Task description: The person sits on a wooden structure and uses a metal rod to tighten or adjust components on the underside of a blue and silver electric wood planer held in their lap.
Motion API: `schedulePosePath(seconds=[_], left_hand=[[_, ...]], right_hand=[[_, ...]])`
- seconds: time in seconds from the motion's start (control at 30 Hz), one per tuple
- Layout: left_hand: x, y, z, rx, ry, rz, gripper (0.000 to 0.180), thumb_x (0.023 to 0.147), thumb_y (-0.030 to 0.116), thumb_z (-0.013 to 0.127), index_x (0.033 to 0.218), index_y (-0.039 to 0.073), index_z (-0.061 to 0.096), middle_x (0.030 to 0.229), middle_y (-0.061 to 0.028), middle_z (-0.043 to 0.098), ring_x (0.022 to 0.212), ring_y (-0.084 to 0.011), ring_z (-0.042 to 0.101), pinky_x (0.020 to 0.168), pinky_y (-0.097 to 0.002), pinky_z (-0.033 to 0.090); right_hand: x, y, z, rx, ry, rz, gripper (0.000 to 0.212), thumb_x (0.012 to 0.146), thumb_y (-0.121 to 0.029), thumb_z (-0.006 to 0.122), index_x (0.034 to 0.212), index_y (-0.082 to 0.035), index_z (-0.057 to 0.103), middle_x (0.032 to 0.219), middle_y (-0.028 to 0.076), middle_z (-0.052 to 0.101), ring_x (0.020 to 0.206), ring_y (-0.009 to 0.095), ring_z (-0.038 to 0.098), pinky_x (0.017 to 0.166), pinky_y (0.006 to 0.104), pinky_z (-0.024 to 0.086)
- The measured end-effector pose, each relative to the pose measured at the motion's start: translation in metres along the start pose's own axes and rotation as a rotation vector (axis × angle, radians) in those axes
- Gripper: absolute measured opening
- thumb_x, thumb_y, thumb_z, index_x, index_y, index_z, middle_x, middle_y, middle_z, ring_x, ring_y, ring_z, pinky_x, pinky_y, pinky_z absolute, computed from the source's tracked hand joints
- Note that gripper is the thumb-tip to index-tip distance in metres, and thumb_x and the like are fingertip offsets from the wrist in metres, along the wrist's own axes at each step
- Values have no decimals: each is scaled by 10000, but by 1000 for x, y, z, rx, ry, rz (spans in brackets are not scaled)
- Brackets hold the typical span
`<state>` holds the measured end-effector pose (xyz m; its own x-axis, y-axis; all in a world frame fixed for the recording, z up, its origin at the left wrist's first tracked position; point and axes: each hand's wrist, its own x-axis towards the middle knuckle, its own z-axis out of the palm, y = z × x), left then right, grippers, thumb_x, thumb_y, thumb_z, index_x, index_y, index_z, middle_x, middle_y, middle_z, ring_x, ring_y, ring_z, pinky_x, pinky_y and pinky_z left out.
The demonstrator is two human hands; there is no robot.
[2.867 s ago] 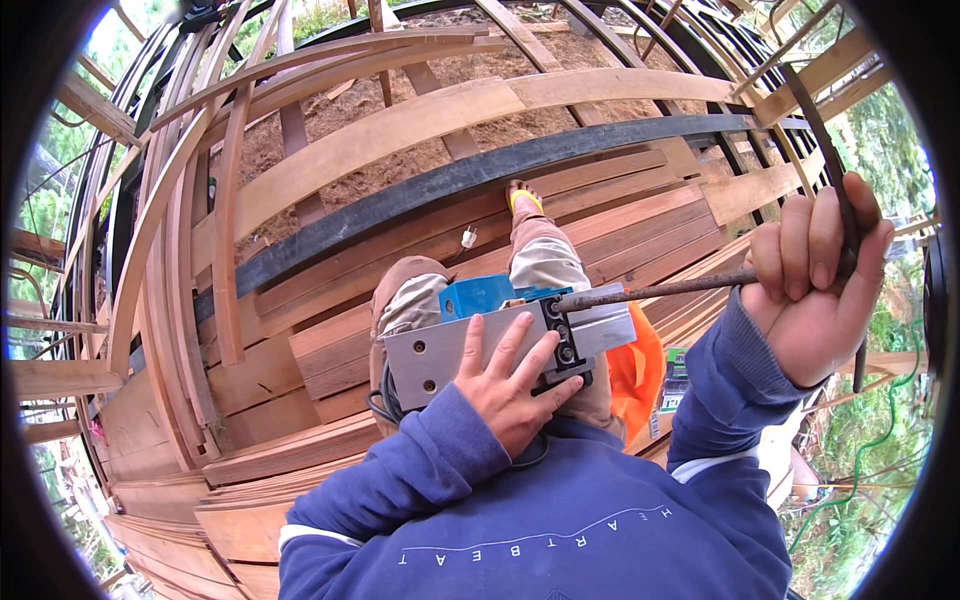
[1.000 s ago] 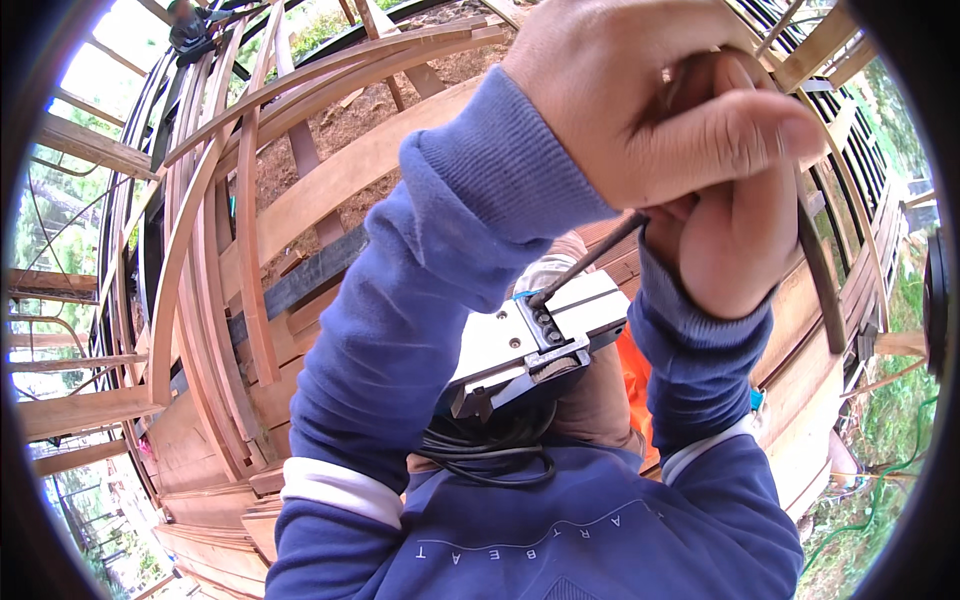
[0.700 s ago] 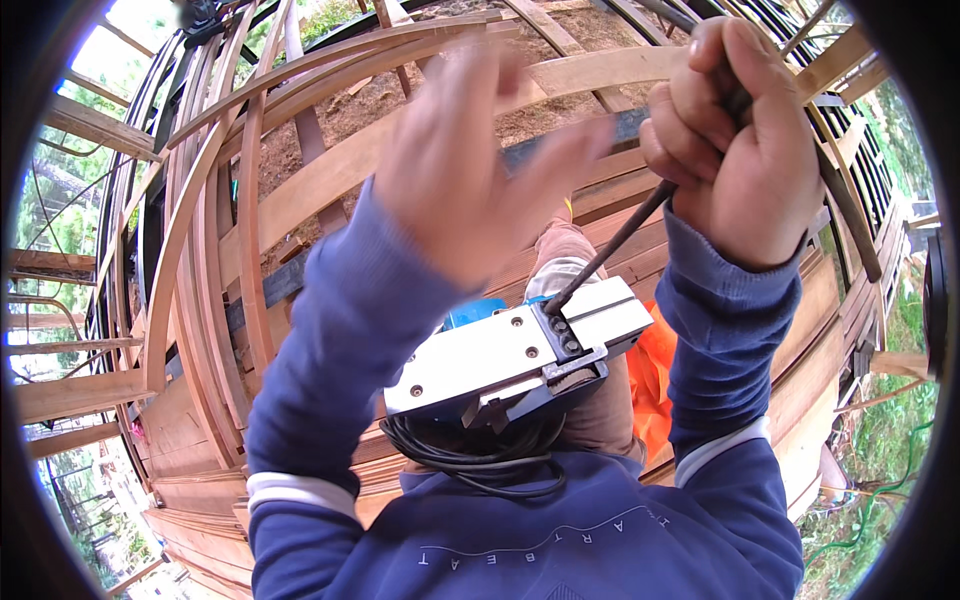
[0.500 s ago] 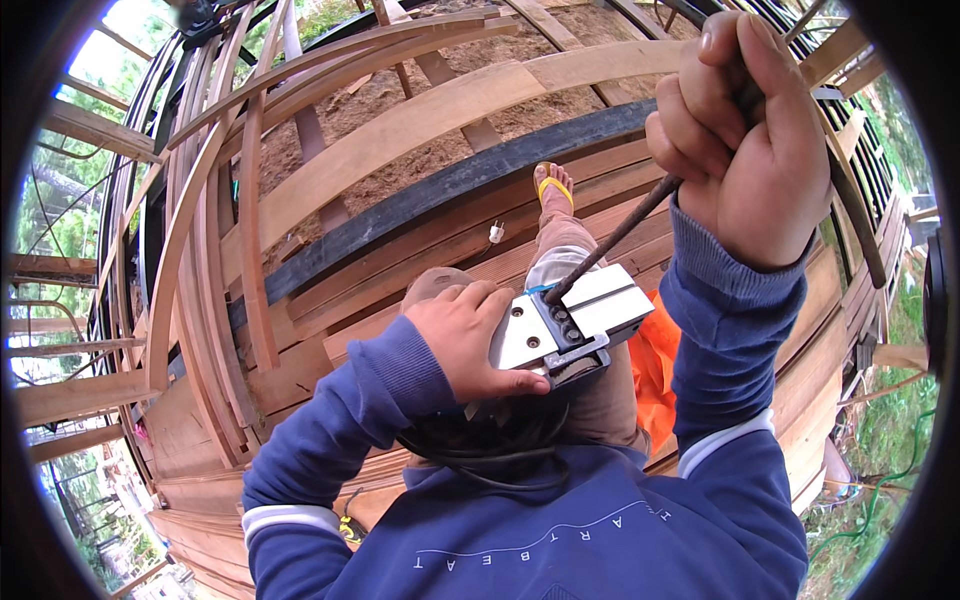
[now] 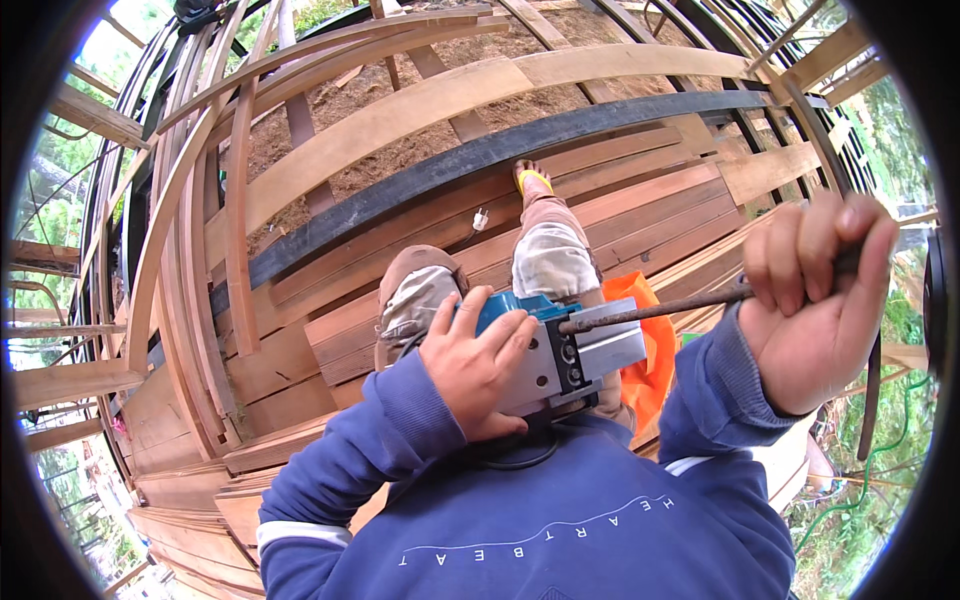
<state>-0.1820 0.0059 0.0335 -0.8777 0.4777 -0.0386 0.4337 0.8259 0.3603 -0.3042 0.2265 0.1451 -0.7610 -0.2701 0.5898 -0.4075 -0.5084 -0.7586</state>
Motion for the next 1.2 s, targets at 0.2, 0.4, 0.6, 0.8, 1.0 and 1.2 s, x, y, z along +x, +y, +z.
schedulePosePath(seconds=[0.2, 0.4, 0.6, 0.8, 1.0, 1.2], left_hand=[[4, 3, 1, 6, -6, -36, 966, 679, 583, 798, 1463, 135, 455, 1389, -187, 498, 1352, -466, 398, 1098, -654, 319], [3, 12, 5, 69, -13, 28, 801, 749, 650, 713, 1464, 391, 461, 1408, -271, 432, 1380, -474, 368, 1079, -734, 258], [5, 12, 9, 41, -16, 13, 756, 751, 666, 702, 1428, 388, 508, 1410, -294, 417, 1378, -484, 370, 1075, -753, 243], [2, 11, 10, 31, 2, 22, 726, 746, 636, 727, 1394, 366, 541, 1397, -291, 433, 1368, -475, 392, 1073, -758, 245], [2, 8, 12, 10, 23, 33, 714, 745, 625, 732, 1382, 355, 555, 1400, -297, 437, 1364, -466, 405, 1069, -756, 256], [0, 7, 13, 1, 40, 30, 702, 747, 614, 737, 1374, 350, 562, 1396, -305, 446, 1368, -465, 406, 1070, -753, 257]], right_hand=[[-23, -1, -21, -54, 197, -59, 328, 1105, -335, 327, 985, -91, 510, 632, -21, 306, 476, 82, 235, 435, 255, 236], [-13, 3, -36, 37, 167, -10, 330, 1101, -339, 352, 1007, -85, 539, 623, -27, 312, 476, 82, 247, 444, 253, 244], [-7, 8, -37, 74, 121, 3, 336, 1103, -336, 338, 1037, -78, 545, 623, -27, 314, 477, 79, 244, 443, 252, 246], [-2, 5, -21, 20, 2, -22, 341, 1104, -332, 334, 1001, -78, 537, 652, -22, 338, 488, 74, 267, 457, 244, 274], [-8, 2, 5, -76, 2, -61, 396, 1100, -398, 316, 1041, -75, 538, 667, -14, 339, 505, 78, 263, 463, 248, 267], [-8, 1, 11, -85, -13, -57, 408, 1102, -400, 305, 1042, -72, 541, 678, -12, 342, 510, 78, 263, 465, 248, 264]])
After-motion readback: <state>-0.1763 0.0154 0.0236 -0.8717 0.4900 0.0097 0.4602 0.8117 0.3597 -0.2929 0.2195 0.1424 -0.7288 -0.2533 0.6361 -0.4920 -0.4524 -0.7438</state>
